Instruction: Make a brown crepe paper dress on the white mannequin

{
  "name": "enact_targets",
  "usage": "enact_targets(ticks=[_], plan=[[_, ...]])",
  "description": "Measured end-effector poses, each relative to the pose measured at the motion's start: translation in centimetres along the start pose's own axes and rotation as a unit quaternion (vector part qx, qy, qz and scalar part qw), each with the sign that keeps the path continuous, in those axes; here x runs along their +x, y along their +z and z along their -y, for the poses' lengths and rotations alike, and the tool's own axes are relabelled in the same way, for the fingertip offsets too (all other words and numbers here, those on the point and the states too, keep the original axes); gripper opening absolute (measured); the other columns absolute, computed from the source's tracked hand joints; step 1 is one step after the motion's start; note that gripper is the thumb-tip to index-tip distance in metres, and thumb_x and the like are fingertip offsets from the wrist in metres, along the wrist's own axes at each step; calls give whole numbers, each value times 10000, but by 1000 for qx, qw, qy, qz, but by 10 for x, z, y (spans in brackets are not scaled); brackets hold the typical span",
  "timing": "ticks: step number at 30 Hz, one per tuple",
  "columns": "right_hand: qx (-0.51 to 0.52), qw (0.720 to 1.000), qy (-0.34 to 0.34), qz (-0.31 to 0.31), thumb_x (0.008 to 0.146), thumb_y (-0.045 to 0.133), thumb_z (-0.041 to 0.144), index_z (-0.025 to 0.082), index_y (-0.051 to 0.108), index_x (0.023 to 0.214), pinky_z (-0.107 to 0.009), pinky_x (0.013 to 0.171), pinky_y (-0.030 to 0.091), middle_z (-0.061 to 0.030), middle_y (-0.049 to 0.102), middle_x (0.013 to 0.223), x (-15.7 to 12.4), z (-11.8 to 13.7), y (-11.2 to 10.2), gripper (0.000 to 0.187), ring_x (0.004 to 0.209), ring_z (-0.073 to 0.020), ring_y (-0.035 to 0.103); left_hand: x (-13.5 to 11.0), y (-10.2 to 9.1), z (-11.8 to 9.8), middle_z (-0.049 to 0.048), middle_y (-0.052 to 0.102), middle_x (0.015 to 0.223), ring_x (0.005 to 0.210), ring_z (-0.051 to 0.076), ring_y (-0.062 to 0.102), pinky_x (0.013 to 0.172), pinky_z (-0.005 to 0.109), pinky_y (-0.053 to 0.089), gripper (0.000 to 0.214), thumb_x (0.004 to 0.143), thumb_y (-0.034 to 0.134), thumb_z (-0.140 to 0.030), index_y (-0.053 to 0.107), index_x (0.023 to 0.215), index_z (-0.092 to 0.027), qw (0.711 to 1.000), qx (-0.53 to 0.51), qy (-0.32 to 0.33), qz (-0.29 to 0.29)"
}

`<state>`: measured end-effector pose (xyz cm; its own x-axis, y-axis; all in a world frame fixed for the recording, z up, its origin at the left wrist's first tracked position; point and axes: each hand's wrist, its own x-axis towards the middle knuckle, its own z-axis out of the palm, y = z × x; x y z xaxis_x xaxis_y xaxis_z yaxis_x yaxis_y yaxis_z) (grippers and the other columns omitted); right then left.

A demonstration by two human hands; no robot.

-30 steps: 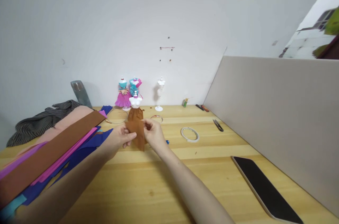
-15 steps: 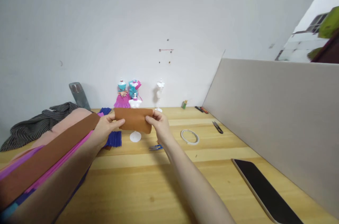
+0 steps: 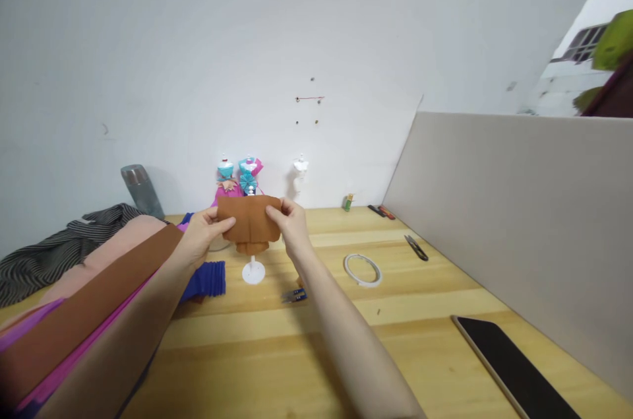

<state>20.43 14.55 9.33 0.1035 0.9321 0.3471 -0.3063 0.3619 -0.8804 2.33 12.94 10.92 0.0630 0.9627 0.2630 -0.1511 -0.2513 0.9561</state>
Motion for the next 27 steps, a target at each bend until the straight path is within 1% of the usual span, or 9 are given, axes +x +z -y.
enact_targets(ticks=[5, 10, 12, 16, 18, 22, 27], plan=[[0, 1000, -9, -8, 594, 744, 315, 185, 605, 679, -280, 600, 423, 12, 640, 658, 8, -3, 0, 209, 627, -160, 553, 8, 3, -2, 55, 734, 763, 656, 171, 641, 602, 259, 478, 338, 539, 798, -255, 724, 839, -117, 1000, 3, -12, 7], [-8, 1000, -22, -16, 592, 739, 314, 196, 522, 649, -249, 546, 383, 42, 571, 606, 10, -8, -1, 254, 574, -129, 500, 11, 6, -3, 35, 714, 711, 603, 145, 617, 561, 236, 456, 316, 543, 789, -236, 716, 825, -114, 1000, 6, -11, 7], [-14, 999, -31, -17, 605, 729, 324, 199, 494, 643, -239, 533, 364, 53, 540, 589, 10, -9, 0, 269, 557, -117, 474, 13, 7, -3, 39, 716, 724, 625, 154, 630, 575, 241, 467, 326, 545, 789, -241, 712, 835, -113, 1000, 5, -9, 9], [-28, 998, -54, -18, 651, 697, 348, 208, 459, 651, -226, 502, 314, 76, 453, 550, 10, -12, 3, 276, 512, -98, 401, 16, 7, 1, 62, 733, 790, 720, 191, 671, 658, 275, 509, 363, 560, 789, -248, 705, 886, -110, 1000, -5, -5, 21], [-34, 997, -62, -17, 672, 678, 358, 213, 446, 661, -226, 487, 294, 81, 418, 539, 10, -14, 5, 274, 497, -96, 374, 17, 7, 4, 70, 741, 809, 731, 195, 679, 670, 278, 519, 367, 568, 788, -244, 702, 898, -108, 1000, -7, 2, 24], [-46, 996, -73, -17, 709, 648, 373, 219, 434, 687, -229, 491, 304, 76, 425, 556, 10, -20, 7, 264, 503, -101, 380, 19, 6, 9, 68, 748, 808, 714, 198, 686, 649, 275, 528, 360, 562, 793, -243, 702, 884, -112, 1000, -7, 23, 11], [-58, 995, -82, -14, 708, 652, 367, 221, 436, 686, -226, 487, 304, 79, 415, 562, 10, -22, 6, 263, 503, -99, 374, 20, 5, 15, 70, 752, 818, 733, 221, 695, 683, 307, 541, 393, 537, 813, -285, 693, 874, -120, 999, -13, 28, -16]])
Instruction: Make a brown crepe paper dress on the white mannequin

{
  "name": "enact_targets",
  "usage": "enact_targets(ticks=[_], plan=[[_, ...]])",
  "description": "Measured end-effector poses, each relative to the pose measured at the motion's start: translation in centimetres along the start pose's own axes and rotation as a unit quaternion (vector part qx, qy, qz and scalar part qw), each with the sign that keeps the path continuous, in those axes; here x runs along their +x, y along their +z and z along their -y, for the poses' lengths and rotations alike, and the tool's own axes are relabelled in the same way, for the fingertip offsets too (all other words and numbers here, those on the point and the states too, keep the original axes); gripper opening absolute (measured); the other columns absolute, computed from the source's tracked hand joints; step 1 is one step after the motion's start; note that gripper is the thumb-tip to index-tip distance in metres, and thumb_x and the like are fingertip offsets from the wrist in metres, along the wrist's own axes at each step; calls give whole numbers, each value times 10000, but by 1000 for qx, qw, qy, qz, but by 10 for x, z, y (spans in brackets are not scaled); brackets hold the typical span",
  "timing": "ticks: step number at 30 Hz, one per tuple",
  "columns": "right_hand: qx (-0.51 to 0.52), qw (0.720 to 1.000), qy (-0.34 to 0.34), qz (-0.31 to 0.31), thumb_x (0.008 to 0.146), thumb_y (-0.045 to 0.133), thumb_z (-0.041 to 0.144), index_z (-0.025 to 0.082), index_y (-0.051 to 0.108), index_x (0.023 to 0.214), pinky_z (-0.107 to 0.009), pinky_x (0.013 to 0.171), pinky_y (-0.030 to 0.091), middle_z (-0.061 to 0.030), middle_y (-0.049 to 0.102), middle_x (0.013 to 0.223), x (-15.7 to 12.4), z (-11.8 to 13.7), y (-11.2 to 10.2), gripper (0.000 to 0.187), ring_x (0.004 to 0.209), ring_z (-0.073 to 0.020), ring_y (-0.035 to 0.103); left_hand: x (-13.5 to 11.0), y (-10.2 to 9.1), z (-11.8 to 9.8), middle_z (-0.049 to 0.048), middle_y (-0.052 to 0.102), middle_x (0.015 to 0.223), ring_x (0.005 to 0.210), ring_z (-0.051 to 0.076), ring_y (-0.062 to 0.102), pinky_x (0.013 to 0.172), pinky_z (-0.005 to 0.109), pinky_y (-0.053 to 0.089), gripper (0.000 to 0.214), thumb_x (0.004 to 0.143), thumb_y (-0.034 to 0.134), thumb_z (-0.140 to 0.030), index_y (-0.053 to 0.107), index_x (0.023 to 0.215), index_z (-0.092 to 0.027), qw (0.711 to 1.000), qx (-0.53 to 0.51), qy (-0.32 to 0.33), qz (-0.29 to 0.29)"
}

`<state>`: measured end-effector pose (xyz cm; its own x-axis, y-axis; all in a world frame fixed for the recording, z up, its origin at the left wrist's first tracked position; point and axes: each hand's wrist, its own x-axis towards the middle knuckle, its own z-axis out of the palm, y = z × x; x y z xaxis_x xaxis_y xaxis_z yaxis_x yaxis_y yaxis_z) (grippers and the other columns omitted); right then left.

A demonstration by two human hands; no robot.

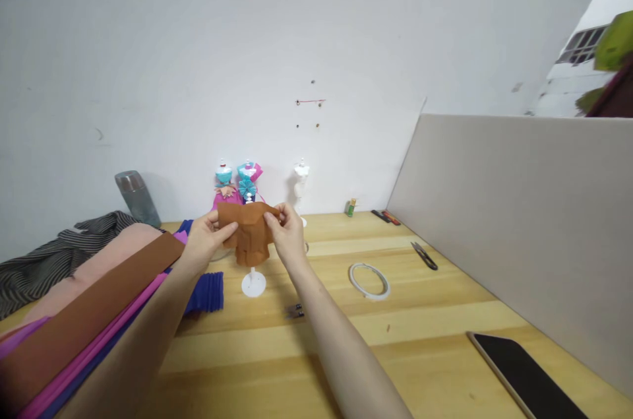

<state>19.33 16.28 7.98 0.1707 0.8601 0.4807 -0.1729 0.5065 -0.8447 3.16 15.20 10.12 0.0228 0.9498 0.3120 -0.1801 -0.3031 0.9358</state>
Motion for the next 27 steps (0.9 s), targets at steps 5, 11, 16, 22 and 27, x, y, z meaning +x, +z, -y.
enact_targets(ticks=[5, 11, 16, 22, 27], plan=[[-9, 1000, 0, 17, 684, 678, 351, 215, 474, 665, -234, 519, 344, 64, 477, 577, 0, 8, -7, 246, 535, -109, 427, -4, -1, -1, 52, 745, 783, 708, 203, 684, 667, 288, 532, 359, 544, 812, -296, 696, 839, -127, 1000, 3, 7, -7], [-26, 999, 19, 16, 648, 703, 352, 215, 486, 644, -247, 522, 355, 48, 508, 580, 1, 16, -14, 256, 540, -118, 447, -8, -5, -5, 31, 727, 703, 656, 179, 671, 640, 262, 517, 272, 610, 781, -342, 689, 761, -135, 1000, 22, 16, 10], [-18, 999, 22, 41, 629, 735, 364, 213, 510, 637, -248, 514, 360, 50, 517, 559, 1, 22, -19, 271, 524, -116, 453, -11, -9, -8, 43, 745, 767, 679, 190, 683, 642, 271, 523, 336, 663, 758, -341, 699, 924, -139, 999, 13, 9, 35], [-4, 996, 43, 78, 640, 748, 382, 210, 549, 644, -236, 468, 341, 47, 549, 530, 2, 26, -26, 263, 477, -109, 457, -12, -11, -10, 43, 752, 783, 720, 178, 673, 679, 253, 508, 290, 638, 772, -311, 737, 872, -143, 1000, -1, 1, 11], [13, 995, 59, 79, 624, 765, 408, 211, 581, 683, -249, 497, 395, 27, 615, 587, 1, 25, -29, 275, 522, -133, 523, -10, -14, -8, 42, 752, 783, 725, 172, 659, 699, 256, 498, 291, 600, 797, -312, 750, 839, -155, 1000, 6, -3, 4]])
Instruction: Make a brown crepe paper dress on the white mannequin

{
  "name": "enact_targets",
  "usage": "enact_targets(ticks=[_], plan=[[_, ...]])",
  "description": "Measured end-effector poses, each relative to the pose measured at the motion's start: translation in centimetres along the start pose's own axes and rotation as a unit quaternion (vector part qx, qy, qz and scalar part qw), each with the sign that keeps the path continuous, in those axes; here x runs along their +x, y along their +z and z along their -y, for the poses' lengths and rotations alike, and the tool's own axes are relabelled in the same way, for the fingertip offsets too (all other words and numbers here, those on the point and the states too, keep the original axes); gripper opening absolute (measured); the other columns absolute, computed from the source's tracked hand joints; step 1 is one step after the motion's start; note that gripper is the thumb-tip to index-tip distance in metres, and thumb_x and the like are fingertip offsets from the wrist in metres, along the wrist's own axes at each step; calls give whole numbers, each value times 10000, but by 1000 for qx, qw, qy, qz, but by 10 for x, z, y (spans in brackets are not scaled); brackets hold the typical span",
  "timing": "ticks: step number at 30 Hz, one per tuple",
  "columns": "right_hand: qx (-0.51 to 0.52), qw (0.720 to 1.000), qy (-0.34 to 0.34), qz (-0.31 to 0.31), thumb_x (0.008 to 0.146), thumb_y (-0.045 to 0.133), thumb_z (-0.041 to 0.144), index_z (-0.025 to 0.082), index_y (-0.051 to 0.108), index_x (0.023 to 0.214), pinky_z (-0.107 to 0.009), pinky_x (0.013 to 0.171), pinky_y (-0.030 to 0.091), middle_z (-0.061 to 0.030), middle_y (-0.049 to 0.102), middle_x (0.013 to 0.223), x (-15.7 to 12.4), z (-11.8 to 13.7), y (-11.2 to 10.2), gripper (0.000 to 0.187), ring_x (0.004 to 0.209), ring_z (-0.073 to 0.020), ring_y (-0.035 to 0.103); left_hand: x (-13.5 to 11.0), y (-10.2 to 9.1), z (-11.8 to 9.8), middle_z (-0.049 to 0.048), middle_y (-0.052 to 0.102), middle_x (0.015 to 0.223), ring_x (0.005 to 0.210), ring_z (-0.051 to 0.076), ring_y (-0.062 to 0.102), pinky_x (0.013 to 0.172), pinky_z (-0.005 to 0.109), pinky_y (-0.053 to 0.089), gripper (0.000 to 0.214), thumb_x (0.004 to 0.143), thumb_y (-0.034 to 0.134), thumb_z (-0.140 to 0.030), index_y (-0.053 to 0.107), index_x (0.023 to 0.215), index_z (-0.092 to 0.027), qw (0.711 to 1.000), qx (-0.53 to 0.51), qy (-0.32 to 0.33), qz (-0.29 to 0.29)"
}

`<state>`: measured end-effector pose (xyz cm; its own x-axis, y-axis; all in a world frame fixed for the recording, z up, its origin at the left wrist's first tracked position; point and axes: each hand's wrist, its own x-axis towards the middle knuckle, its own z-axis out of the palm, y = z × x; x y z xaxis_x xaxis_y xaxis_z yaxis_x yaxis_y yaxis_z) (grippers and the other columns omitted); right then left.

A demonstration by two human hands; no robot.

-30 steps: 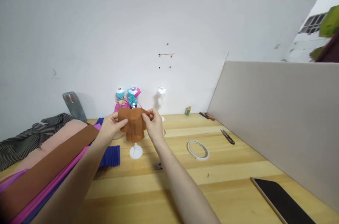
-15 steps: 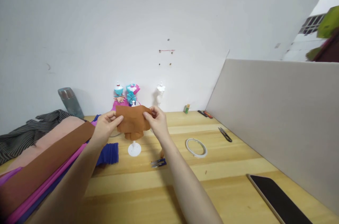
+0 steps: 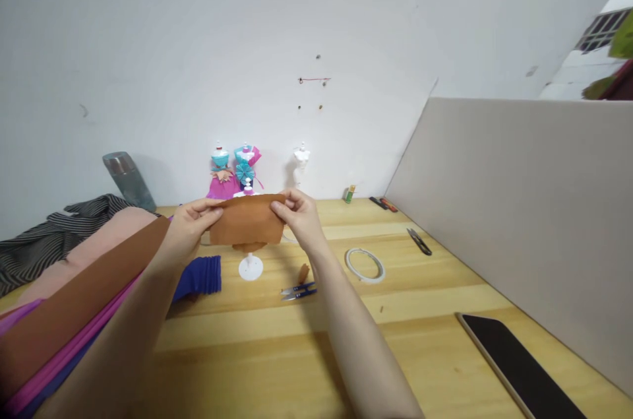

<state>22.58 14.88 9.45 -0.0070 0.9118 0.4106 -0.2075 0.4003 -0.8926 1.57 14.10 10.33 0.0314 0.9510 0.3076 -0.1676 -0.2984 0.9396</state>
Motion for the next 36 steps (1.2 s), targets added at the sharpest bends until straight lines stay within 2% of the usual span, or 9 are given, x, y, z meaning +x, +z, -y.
enact_targets(ticks=[5, 11, 17, 23, 30, 36], plan=[[19, 999, 7, 28, 636, 776, 397, 209, 615, 706, -242, 496, 377, 23, 635, 614, -1, -3, -6, 257, 518, -128, 531, -2, -2, -3, 43, 746, 767, 725, 181, 669, 701, 263, 500, 298, 592, 812, -316, 743, 831, -150, 999, -25, -20, 16], [45, 997, 58, 27, 595, 804, 419, 198, 653, 702, -258, 514, 400, 9, 652, 608, -4, 6, -5, 288, 517, -142, 551, -6, -2, -6, 89, 753, 865, 758, 219, 690, 698, 302, 524, 334, 687, 755, -352, 739, 943, -138, 995, -51, -44, 76], [90, 991, 95, 24, 570, 822, 400, 181, 698, 693, -260, 553, 442, -12, 678, 633, -6, 16, -1, 280, 559, -150, 591, -8, -2, -7, 82, 754, 843, 758, 208, 691, 660, 269, 521, 283, 704, 747, -345, 747, 895, -137, 993, -61, -54, 83], [64, 994, 89, 12, 563, 815, 445, 188, 676, 625, -253, 483, 395, -9, 641, 581, -7, 20, -2, 298, 493, -136, 530, -8, -1, -7, 97, 754, 839, 772, 224, 695, 685, 291, 527, 302, 674, 767, -348, 743, 874, -123, 992, -71, -78, 76], [47, 995, 85, 21, 558, 814, 441, 198, 689, 664, -265, 499, 405, -7, 630, 586, -6, 19, -4, 293, 519, -146, 531, -7, -2, -7, 112, 749, 920, 822, 234, 692, 675, 287, 521, 359, 659, 772, -317, 727, 962, -128, 990, -81, -89, 75], [57, 994, 82, 32, 547, 827, 402, 198, 686, 665, -247, 490, 367, 19, 592, 545, -6, 18, -6, 274, 495, -119, 500, -6, -5, -6, 103, 744, 951, 852, 225, 687, 711, 295, 527, 350, 703, 749, -293, 713, 1015, -140, 989, -91, -83, 86]])
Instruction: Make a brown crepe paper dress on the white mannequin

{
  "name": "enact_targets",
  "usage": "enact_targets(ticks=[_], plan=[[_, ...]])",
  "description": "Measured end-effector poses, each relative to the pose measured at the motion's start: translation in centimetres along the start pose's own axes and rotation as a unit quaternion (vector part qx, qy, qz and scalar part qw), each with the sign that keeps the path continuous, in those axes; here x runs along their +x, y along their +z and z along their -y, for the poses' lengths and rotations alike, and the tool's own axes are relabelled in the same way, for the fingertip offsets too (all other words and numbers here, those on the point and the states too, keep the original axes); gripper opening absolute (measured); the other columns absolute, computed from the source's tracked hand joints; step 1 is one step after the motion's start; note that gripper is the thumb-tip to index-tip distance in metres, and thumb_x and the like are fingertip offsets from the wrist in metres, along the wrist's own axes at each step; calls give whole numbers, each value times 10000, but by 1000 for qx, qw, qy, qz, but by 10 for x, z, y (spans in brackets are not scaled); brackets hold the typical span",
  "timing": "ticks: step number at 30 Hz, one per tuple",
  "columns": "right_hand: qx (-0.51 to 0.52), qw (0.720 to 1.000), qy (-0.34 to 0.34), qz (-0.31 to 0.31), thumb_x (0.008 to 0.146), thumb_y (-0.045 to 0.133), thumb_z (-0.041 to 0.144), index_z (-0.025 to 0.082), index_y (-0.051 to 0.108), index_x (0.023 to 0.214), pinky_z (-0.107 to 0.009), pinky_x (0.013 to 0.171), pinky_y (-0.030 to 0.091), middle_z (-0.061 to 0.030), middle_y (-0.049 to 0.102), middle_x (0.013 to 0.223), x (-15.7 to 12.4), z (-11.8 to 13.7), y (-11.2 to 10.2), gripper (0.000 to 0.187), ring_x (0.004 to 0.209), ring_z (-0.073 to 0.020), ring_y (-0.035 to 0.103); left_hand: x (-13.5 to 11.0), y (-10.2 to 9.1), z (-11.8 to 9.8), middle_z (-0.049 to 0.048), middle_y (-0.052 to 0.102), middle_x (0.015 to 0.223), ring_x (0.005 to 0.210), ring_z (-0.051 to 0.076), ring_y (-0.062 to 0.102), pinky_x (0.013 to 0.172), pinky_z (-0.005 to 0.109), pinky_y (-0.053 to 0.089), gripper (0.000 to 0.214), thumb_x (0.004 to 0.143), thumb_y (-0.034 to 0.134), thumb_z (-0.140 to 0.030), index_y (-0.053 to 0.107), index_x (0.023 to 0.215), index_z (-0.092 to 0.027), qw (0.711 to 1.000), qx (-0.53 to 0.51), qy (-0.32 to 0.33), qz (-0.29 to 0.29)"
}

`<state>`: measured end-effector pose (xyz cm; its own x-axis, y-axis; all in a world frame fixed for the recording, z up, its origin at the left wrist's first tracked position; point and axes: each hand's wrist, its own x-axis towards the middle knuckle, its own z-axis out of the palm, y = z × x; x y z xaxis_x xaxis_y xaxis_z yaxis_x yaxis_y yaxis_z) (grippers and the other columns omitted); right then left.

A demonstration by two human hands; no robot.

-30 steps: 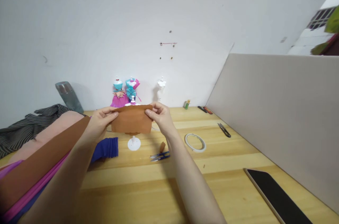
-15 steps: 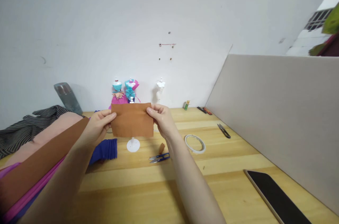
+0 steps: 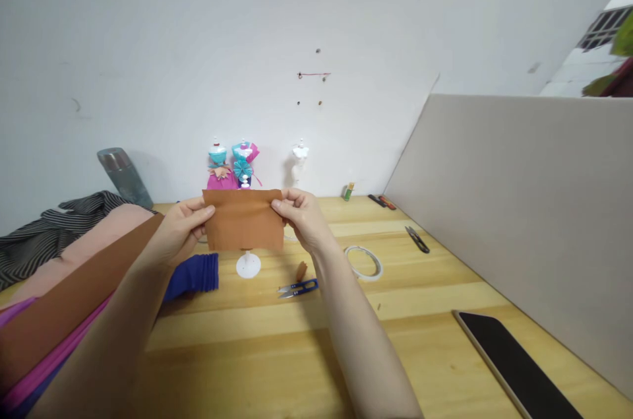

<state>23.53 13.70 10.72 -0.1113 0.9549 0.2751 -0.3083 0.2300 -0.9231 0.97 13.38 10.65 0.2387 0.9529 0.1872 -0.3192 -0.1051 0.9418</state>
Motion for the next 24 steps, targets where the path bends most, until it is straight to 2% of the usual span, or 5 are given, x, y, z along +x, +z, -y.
enact_targets(ticks=[9, 16, 22, 24], plan=[[-24, 1000, -15, 11, 558, 813, 366, 207, 691, 657, -241, 462, 307, 32, 552, 511, -1, 3, -3, 224, 458, -100, 435, -3, -1, -3, 97, 746, 864, 763, 203, 688, 680, 274, 517, 291, 753, 715, -289, 722, 993, -125, 998, 36, 29, 38], [-39, 998, -13, 37, 556, 813, 335, 190, 720, 704, -229, 468, 344, 18, 583, 536, 1, 4, -7, 227, 487, -99, 477, -4, -3, -5, 86, 744, 888, 788, 205, 685, 717, 289, 508, 283, 769, 704, -278, 710, 1017, -142, 997, 32, 50, 57], [-37, 998, -19, 51, 590, 807, 327, 174, 716, 720, -211, 451, 344, 20, 587, 543, 1, 3, -8, 220, 478, -85, 475, -5, -3, -5, 51, 721, 750, 671, 157, 650, 649, 250, 479, 214, 766, 709, -273, 717, 922, -126, 997, 39, 53, 46], [-27, 998, -13, 47, 592, 808, 341, 173, 706, 705, -207, 440, 333, 24, 577, 528, 0, 3, -8, 228, 463, -82, 466, -5, -3, -5, 56, 727, 778, 691, 167, 661, 658, 258, 487, 237, 766, 708, -279, 711, 952, -133, 997, 34, 46, 51]])
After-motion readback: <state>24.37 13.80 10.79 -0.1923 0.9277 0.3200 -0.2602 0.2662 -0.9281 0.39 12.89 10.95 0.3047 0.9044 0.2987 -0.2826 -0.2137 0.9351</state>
